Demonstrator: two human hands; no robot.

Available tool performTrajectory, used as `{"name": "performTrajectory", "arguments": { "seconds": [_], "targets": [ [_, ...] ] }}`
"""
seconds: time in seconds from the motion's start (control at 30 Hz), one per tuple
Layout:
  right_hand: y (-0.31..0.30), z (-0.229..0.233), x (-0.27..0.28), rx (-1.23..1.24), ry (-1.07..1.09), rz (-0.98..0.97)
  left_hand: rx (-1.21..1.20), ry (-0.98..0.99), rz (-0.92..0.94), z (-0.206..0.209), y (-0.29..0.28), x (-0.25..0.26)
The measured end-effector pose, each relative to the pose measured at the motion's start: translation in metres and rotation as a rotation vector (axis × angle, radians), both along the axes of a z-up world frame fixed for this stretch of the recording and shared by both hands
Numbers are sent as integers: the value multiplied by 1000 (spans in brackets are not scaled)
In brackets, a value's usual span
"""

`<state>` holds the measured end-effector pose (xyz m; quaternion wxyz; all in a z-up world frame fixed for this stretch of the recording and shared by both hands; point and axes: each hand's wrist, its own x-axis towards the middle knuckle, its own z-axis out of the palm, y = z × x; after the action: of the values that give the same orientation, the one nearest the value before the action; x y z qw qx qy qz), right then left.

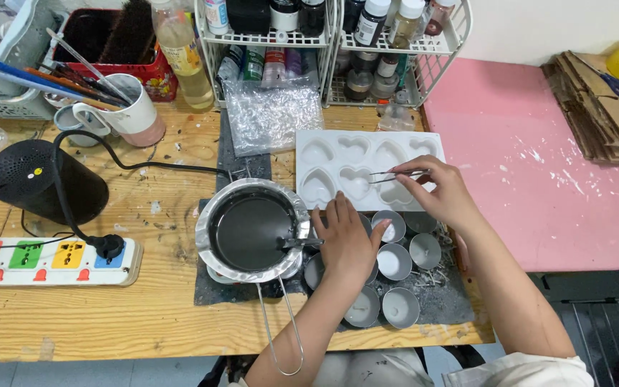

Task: Preparing candle molds and pouring liquid wax into small metal containers.

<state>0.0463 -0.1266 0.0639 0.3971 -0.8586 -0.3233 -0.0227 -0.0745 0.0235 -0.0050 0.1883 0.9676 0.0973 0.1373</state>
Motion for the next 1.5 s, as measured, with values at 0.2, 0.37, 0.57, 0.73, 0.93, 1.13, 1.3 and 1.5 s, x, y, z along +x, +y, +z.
{"name": "performTrajectory", "arguments": {
  "seconds": [0.2,0.37,0.57,0.73,0.93,1.13,1.3,1.5],
  "targets": [
    [6,-6,-5,-67,-19,94,63,87,-34,10,5,-1],
    [0,1,-10,62,-57,44,96,-48,-62,16,-1,-12],
    [-28,-5,-11,338,0,-94,-122,-107,-251,40,-16,-23],
    [-46,-28,-4,593,90,-197,-281,147,-241,35,-8,-15],
    [-36,-29,4,458,96,-148,-63,-180,-94,6,0,6],
    [-10,-7,20,297,49,-106,89,55,-64,2,2,11],
    [26,-2,31,103,-96,99,67,115,-71,7,2,10],
    [47,-15,55,67,-140,209,80,83,-75,-2,0,11]
  ]
}}
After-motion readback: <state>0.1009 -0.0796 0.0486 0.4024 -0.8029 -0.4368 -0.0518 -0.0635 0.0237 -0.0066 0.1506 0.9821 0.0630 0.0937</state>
